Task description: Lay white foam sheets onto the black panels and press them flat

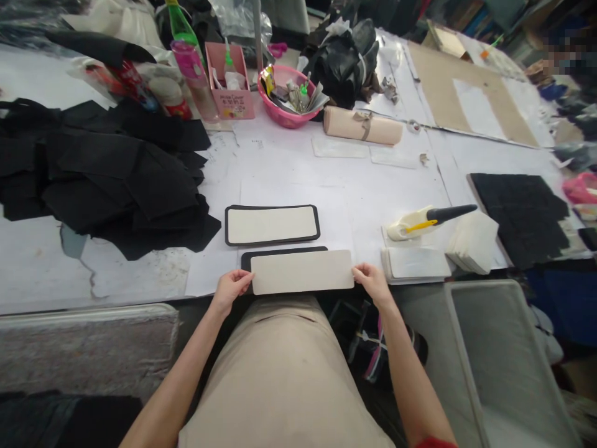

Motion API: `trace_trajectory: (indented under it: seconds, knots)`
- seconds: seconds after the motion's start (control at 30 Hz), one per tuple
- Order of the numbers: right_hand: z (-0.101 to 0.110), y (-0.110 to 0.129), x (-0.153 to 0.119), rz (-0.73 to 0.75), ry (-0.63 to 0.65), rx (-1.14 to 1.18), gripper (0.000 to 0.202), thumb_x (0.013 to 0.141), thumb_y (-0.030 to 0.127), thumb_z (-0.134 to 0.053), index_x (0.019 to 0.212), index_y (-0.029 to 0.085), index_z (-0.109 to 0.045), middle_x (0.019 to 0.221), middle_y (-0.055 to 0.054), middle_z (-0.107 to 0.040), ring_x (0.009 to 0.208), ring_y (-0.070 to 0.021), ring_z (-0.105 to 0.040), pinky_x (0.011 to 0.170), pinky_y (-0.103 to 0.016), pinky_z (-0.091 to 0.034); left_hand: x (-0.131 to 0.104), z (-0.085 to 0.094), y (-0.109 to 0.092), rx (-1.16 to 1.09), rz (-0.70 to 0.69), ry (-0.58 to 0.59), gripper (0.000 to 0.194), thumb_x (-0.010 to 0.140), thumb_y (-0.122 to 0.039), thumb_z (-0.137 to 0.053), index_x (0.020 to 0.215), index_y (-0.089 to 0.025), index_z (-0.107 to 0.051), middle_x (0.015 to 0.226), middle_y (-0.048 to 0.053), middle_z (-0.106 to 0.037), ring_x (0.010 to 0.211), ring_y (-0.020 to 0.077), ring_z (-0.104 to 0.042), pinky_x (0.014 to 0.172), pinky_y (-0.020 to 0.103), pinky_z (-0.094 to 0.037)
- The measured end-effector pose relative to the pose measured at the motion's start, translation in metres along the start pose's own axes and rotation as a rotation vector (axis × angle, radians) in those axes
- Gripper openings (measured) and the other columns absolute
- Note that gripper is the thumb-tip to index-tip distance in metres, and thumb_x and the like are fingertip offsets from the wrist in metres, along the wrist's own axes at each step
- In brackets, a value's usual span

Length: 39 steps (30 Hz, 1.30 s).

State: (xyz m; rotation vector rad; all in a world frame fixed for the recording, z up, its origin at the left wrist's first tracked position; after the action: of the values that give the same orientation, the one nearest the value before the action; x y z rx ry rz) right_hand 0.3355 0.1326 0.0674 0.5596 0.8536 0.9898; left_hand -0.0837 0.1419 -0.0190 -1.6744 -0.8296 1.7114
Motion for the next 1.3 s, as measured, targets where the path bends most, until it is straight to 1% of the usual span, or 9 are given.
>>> trace_trajectory:
  seconds: [0.07,0.13,0.2,0.3,0.43,0.6,0.83,0.97,1.3]
  knots:
    - [-0.027,-0.020,0.009,-0.034,0.026,-0.013,0.026,0.076,0.040,-0.057,0.070,0.016,-0.063,0.062,0.000,-0.065,0.058,-0.0141,-0.061,0.057,-0.024,-0.048,0.001,0.015,0.002,0.035,0.021,-0.054,0.041,0.056,-0.048,-0.080,0.070,-0.014,-0.062,0.048,-0.004,-0.052,0.041,0.0066,-0.041,0.041,0.020,-0.027]
    - [-0.046,-0.032,0.016,-0.069,0.035,-0.082,0.021,0.076,0.035,-0.056,0.070,0.016,-0.064,0.064,0.000,-0.067,0.061,-0.0143,-0.063,0.058,-0.023,-0.047,0.002,0.025,0.003,0.065,0.040,-0.094,0.042,0.053,-0.049,-0.080,0.068,-0.014,-0.061,0.047,-0.004,-0.052,0.040,0.0065,-0.041,0.040,0.020,-0.027]
    - [-0.057,-0.037,0.021,-0.093,0.035,-0.174,0.018,0.077,0.030,-0.056,0.072,0.017,-0.066,0.066,0.000,-0.069,0.065,-0.0146,-0.064,0.060,-0.022,-0.046,0.003,0.032,0.005,0.087,0.048,-0.118,0.042,0.052,-0.049,-0.080,0.066,-0.014,-0.061,0.046,-0.004,-0.052,0.039,0.0064,-0.040,0.040,0.019,-0.027]
    - [-0.066,-0.036,0.025,-0.115,0.046,-0.303,0.015,0.078,0.027,-0.056,0.075,0.018,-0.068,0.071,-0.001,-0.071,0.070,-0.0150,-0.066,0.063,-0.022,-0.045,0.005,0.038,0.007,0.110,0.047,-0.141,0.041,0.052,-0.047,-0.080,0.066,-0.014,-0.061,0.046,-0.004,-0.052,0.039,0.0059,-0.039,0.040,0.019,-0.027]
    - [-0.072,-0.036,0.030,-0.143,0.060,-0.421,0.015,0.080,0.026,-0.058,0.081,0.019,-0.072,0.079,-0.001,-0.074,0.078,-0.0163,-0.068,0.067,-0.022,-0.044,0.009,0.041,0.010,0.114,0.065,-0.170,0.040,0.051,-0.046,-0.080,0.066,-0.013,-0.062,0.045,-0.004,-0.052,0.039,0.0060,-0.039,0.039,0.019,-0.027]
    - [-0.077,-0.041,0.040,-0.167,0.064,-0.463,0.017,0.082,0.026,-0.057,0.086,0.020,-0.073,0.086,-0.002,-0.076,0.084,-0.0167,-0.068,0.071,-0.021,-0.045,0.011,0.039,0.010,0.125,0.084,-0.198,0.041,0.048,-0.047,-0.080,0.065,-0.014,-0.062,0.045,-0.004,-0.052,0.039,0.0066,-0.040,0.039,0.019,-0.028]
    - [-0.084,-0.050,0.048,-0.183,0.092,-0.475,0.017,0.083,0.025,-0.057,0.086,0.020,-0.073,0.087,-0.003,-0.076,0.084,-0.0168,-0.069,0.070,-0.021,-0.045,0.016,0.037,0.010,0.111,0.084,-0.209,0.040,0.048,-0.044,-0.081,0.067,-0.013,-0.062,0.045,-0.005,-0.051,0.039,0.0061,-0.038,0.039,0.019,-0.026]
    - [-0.084,-0.053,0.049,-0.200,0.092,-0.493,0.017,0.083,0.026,-0.057,0.086,0.020,-0.073,0.087,-0.003,-0.076,0.085,-0.0174,-0.069,0.070,-0.021,-0.044,0.020,0.038,0.011,0.130,0.085,-0.222,0.041,0.048,-0.044,-0.081,0.067,-0.013,-0.063,0.045,-0.004,-0.051,0.040,0.0062,-0.039,0.040,0.019,-0.028]
    - [-0.084,-0.054,0.051,-0.201,0.095,-0.504,0.018,0.083,0.026,-0.057,0.086,0.020,-0.074,0.088,-0.003,-0.076,0.086,-0.0175,-0.069,0.069,-0.021,-0.043,0.024,0.039,0.015,0.161,0.076,-0.238,0.042,0.048,-0.045,-0.080,0.068,-0.012,-0.064,0.048,-0.003,-0.053,0.042,0.0070,-0.041,0.041,0.020,-0.030]
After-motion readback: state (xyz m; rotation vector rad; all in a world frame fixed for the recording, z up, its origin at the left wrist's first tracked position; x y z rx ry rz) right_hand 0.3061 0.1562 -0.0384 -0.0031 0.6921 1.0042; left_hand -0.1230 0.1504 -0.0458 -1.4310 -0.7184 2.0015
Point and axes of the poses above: each hand's wrist, its own x-axis towards the middle knuckle, its own z-axis out of the back of the hand, y = z × x, the point moved 10 cm from there along x, towards the middle knuckle
